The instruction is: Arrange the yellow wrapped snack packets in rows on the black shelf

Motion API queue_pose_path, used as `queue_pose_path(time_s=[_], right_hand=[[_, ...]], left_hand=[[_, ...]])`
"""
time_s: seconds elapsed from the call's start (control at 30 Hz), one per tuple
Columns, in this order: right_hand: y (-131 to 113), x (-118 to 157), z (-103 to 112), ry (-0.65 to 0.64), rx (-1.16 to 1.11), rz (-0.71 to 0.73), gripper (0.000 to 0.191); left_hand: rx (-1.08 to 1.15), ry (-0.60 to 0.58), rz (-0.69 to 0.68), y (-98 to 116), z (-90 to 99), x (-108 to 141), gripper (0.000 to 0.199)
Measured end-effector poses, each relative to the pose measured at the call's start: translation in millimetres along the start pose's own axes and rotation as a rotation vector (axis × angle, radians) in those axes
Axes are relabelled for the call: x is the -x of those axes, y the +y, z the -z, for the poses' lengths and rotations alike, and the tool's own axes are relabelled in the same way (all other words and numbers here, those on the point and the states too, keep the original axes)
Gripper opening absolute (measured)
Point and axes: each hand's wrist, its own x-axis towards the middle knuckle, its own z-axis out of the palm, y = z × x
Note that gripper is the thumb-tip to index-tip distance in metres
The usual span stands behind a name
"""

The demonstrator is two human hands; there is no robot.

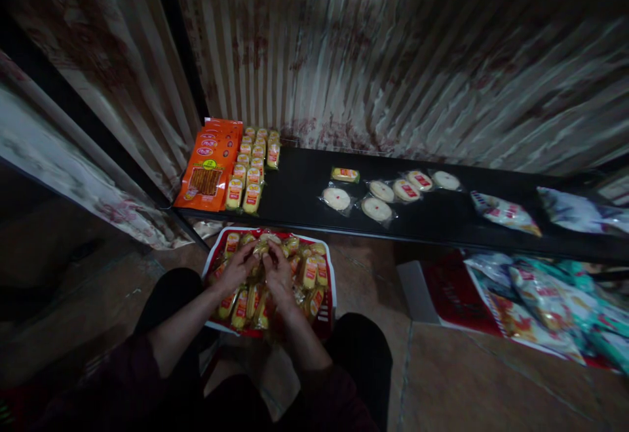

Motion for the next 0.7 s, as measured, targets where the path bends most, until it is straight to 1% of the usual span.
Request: queue_pose_path(time_s=[0.1, 0.23, 0.4, 0.47, 0.57, 0.7], right_hand=[[1, -2, -1, 0.024, -0.030, -0.005, 0.040], [2, -2, -3, 0.039, -0.055, 0.012, 0.041], [-2, 0, -4, 0.052, -0.026, 0.036, 0.038], [-6, 2, -4, 0.070, 0.009, 0.055, 0.034], [-13, 6, -4, 0.096, 0.107, 0.082, 0.028], [-24, 12, -3, 0.107, 0.220, 0.167, 0.025]], left_hand=[[0.112, 0.014, 0.048, 0, -1.0, -1, 0.036], [0.289, 0.063, 0.129, 7, -1.5, -2, 0.036], [0.618, 0.131, 0.303, 19, 0.8, -2, 0.036], [0.709, 0.149, 0.371, 22, 2.1, -2, 0.037], [0.802, 0.135, 0.421, 23, 3.0, -1, 0.035], [0.900, 0.092, 0.421, 22, 3.3, 0, 0.033]])
